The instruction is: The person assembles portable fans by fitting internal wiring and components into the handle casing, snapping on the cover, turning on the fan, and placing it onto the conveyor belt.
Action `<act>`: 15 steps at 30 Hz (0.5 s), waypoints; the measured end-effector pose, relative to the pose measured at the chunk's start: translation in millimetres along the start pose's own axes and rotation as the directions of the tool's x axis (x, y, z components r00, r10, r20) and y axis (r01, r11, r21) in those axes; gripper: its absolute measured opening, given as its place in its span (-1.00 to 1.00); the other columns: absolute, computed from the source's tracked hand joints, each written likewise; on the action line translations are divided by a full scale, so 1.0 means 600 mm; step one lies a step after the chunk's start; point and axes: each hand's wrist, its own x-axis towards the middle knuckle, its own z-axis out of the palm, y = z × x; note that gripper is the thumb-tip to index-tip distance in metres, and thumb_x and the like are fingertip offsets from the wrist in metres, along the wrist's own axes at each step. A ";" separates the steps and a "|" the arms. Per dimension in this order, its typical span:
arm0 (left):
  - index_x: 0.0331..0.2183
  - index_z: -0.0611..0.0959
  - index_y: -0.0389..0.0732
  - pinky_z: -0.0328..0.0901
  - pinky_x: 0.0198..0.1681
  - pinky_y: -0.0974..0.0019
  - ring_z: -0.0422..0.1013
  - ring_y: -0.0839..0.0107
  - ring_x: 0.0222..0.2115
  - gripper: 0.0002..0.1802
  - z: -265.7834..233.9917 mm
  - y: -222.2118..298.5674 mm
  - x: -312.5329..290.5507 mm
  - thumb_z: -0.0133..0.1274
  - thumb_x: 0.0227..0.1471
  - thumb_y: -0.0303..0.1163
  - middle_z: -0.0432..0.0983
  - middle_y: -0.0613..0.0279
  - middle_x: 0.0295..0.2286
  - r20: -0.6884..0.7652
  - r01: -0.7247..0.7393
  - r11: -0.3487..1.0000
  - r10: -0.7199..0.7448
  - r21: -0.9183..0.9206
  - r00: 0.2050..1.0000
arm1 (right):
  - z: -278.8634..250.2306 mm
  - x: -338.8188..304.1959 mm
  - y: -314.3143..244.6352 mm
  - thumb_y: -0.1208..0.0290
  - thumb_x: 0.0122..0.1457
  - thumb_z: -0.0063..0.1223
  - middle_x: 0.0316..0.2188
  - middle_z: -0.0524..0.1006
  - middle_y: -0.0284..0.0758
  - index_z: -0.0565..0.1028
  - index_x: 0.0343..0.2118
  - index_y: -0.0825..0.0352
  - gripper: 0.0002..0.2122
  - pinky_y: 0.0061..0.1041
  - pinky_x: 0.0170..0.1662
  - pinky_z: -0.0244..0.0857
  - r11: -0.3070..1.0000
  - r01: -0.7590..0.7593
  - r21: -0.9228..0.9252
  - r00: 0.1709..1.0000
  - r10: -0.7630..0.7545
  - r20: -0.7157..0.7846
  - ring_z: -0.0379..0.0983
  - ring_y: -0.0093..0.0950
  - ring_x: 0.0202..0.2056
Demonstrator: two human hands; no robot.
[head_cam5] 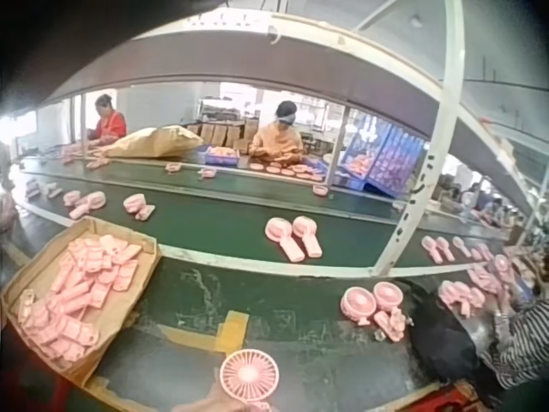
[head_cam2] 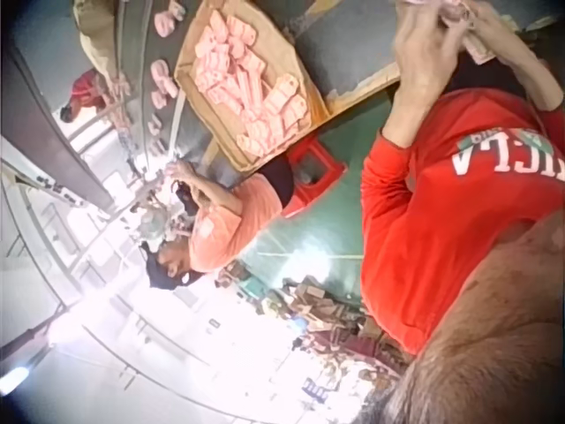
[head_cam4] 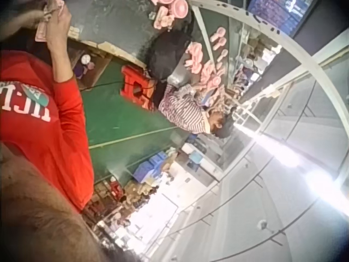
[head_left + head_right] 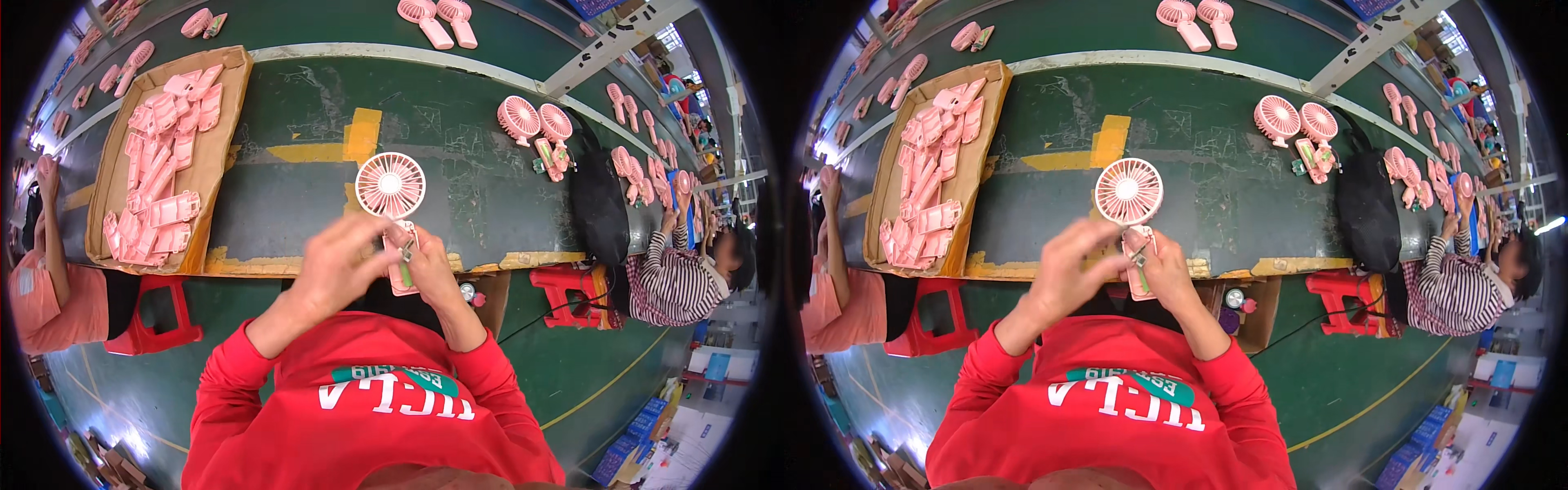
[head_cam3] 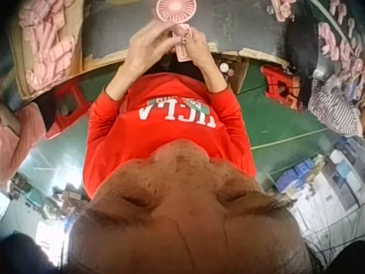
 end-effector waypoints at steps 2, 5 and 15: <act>-0.20 0.53 -0.29 0.35 -0.37 0.36 0.47 0.25 -0.42 -0.67 0.015 0.007 -0.011 0.12 -0.10 -0.57 0.51 0.12 -0.41 0.243 0.077 0.992 -0.051 -0.098 0.969 | -0.015 0.024 0.040 0.36 0.27 -0.28 -0.55 0.47 -0.30 0.41 -0.37 0.42 -0.76 -0.59 -0.54 0.32 0.931 0.306 -0.199 0.947 -0.318 -0.033 0.43 -0.56 -0.58; -0.24 0.52 -0.33 0.37 -0.43 0.43 0.46 0.46 -0.48 -0.77 0.024 -0.002 -0.007 0.08 -0.04 -0.57 0.53 0.20 -0.49 0.146 0.257 0.909 -0.219 -0.329 0.965 | -0.011 0.023 0.022 0.32 0.27 -0.24 -0.46 0.49 -0.31 0.39 -0.27 0.42 -0.76 -0.59 -0.50 0.37 0.974 0.203 -0.099 0.979 -0.201 0.036 0.45 -0.57 -0.54; -0.23 0.48 -0.40 0.41 -0.34 0.43 0.49 0.48 -0.42 -0.77 0.012 -0.023 -0.002 0.04 -0.01 -0.60 0.55 0.12 -0.45 0.223 0.439 0.849 -0.386 -0.294 0.895 | -0.017 0.023 0.006 0.28 0.29 -0.27 -0.38 0.51 -0.25 0.34 -0.14 0.43 -0.71 -0.56 -0.39 0.46 0.993 -0.050 0.103 0.993 0.038 0.115 0.51 -0.51 -0.46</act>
